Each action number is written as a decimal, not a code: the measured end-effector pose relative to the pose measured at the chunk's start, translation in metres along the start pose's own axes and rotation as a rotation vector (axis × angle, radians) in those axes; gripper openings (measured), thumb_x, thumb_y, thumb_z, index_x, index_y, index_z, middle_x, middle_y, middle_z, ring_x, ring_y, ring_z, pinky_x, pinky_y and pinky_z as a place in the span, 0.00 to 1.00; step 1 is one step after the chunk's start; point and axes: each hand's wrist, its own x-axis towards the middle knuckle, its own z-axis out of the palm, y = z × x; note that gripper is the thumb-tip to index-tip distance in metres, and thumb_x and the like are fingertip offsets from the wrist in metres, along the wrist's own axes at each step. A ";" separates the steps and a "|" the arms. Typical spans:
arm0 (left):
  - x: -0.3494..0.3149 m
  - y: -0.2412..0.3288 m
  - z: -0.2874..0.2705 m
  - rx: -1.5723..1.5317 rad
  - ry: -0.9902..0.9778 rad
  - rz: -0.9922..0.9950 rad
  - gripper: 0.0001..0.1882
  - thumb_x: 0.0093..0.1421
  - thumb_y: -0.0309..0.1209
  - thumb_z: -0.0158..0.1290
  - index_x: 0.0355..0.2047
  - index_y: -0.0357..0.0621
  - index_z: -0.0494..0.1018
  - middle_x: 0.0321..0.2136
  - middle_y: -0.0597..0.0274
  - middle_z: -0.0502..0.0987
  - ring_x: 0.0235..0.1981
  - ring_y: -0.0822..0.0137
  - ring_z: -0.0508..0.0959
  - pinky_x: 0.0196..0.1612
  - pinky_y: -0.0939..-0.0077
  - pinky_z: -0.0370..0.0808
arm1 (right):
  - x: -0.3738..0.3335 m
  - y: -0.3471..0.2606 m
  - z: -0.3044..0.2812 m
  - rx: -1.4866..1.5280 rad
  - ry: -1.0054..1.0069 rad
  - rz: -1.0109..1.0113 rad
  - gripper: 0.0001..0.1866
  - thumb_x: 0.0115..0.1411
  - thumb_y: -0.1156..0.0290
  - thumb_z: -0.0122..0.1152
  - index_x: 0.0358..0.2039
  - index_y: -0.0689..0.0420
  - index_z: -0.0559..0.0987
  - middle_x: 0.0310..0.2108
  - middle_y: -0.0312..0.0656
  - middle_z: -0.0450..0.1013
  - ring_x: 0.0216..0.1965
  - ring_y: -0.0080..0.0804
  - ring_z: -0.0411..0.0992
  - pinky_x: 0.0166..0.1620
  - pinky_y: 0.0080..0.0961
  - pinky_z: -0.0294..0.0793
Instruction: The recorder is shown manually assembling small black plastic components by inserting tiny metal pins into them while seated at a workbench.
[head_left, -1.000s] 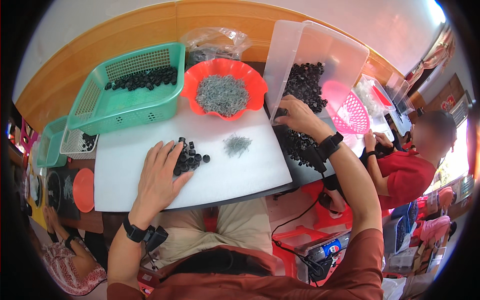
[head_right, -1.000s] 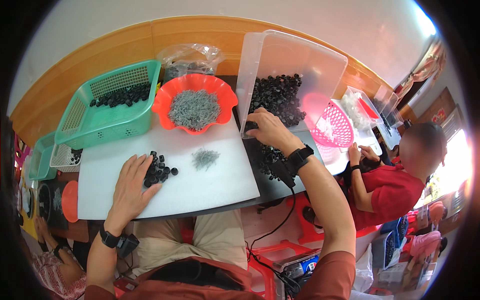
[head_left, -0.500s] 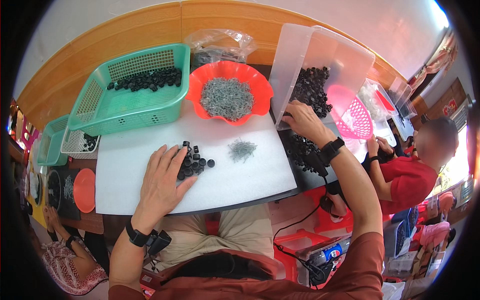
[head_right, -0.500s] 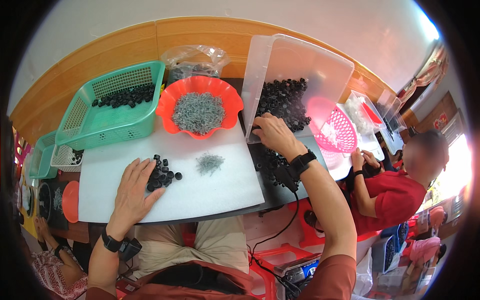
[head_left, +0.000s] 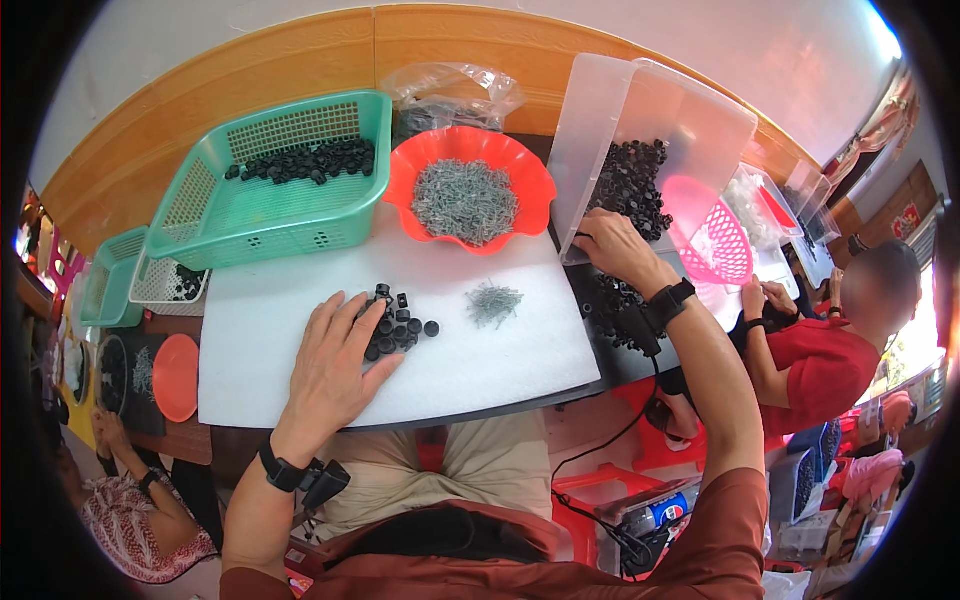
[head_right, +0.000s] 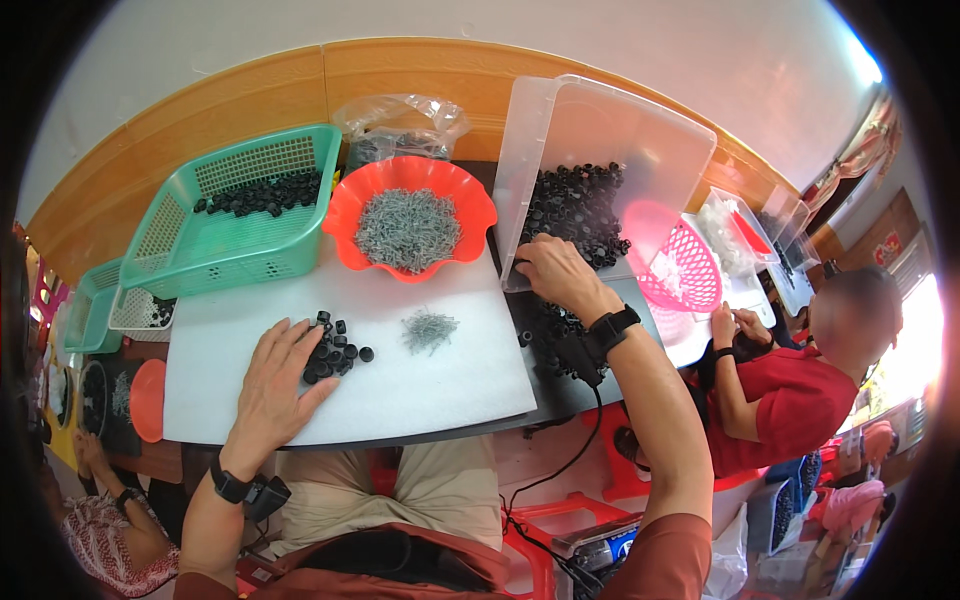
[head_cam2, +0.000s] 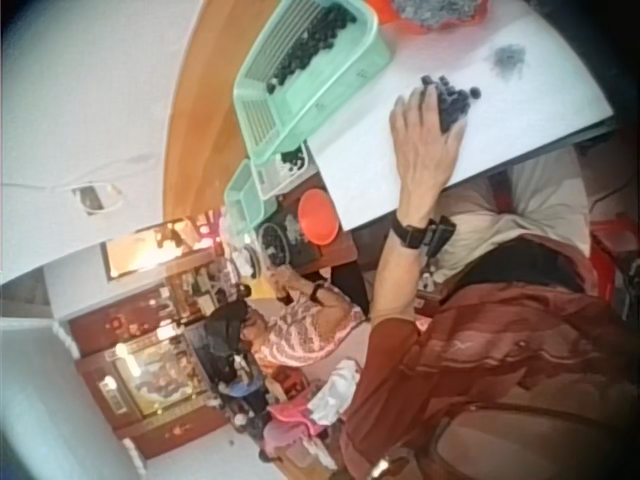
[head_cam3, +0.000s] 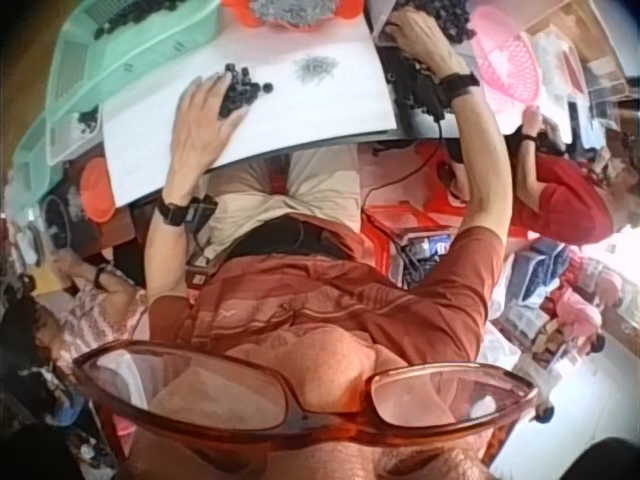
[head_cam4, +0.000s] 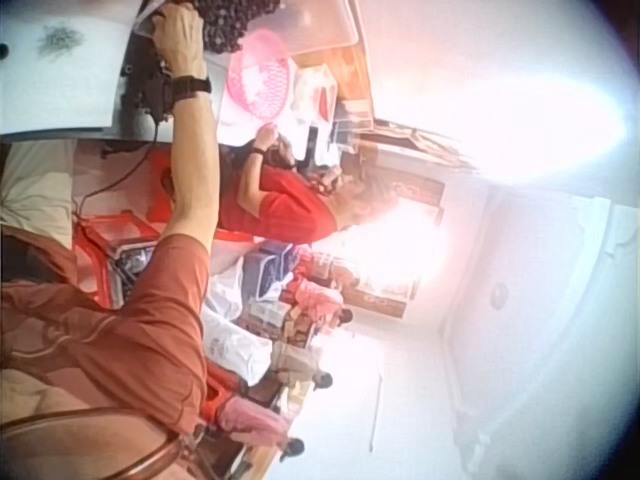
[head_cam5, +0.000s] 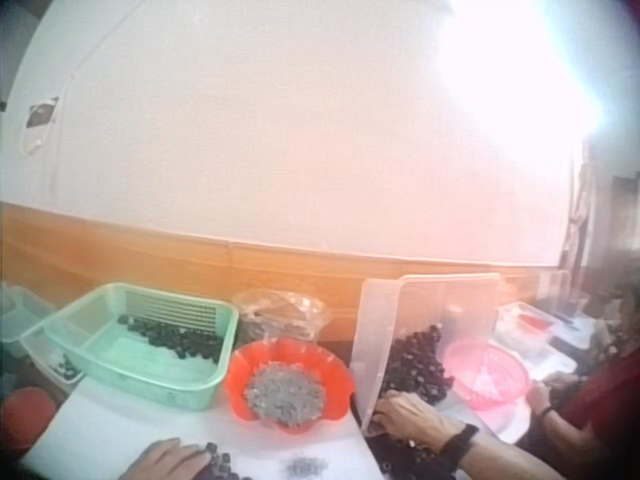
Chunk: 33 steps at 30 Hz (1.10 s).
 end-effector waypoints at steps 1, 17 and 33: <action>-0.001 0.000 0.000 -0.001 0.004 0.000 0.33 0.60 0.41 0.63 0.63 0.40 0.70 0.62 0.45 0.70 0.66 0.42 0.64 0.69 0.52 0.62 | 0.000 0.000 0.001 0.001 -0.009 0.005 0.07 0.61 0.73 0.59 0.36 0.63 0.81 0.35 0.55 0.77 0.41 0.59 0.75 0.45 0.48 0.74; 0.000 -0.001 0.000 -0.016 0.032 0.018 0.32 0.60 0.42 0.62 0.61 0.38 0.72 0.61 0.45 0.71 0.65 0.42 0.66 0.67 0.52 0.64 | -0.013 0.004 -0.001 0.010 0.072 0.050 0.08 0.62 0.75 0.59 0.41 0.61 0.82 0.38 0.56 0.77 0.42 0.58 0.76 0.48 0.48 0.75; -0.001 -0.006 0.006 -0.012 0.052 0.029 0.31 0.62 0.44 0.61 0.61 0.40 0.72 0.61 0.49 0.72 0.65 0.42 0.66 0.68 0.52 0.63 | -0.044 -0.070 -0.051 0.453 0.217 0.355 0.11 0.65 0.75 0.60 0.47 0.62 0.81 0.29 0.37 0.76 0.30 0.25 0.73 0.36 0.25 0.72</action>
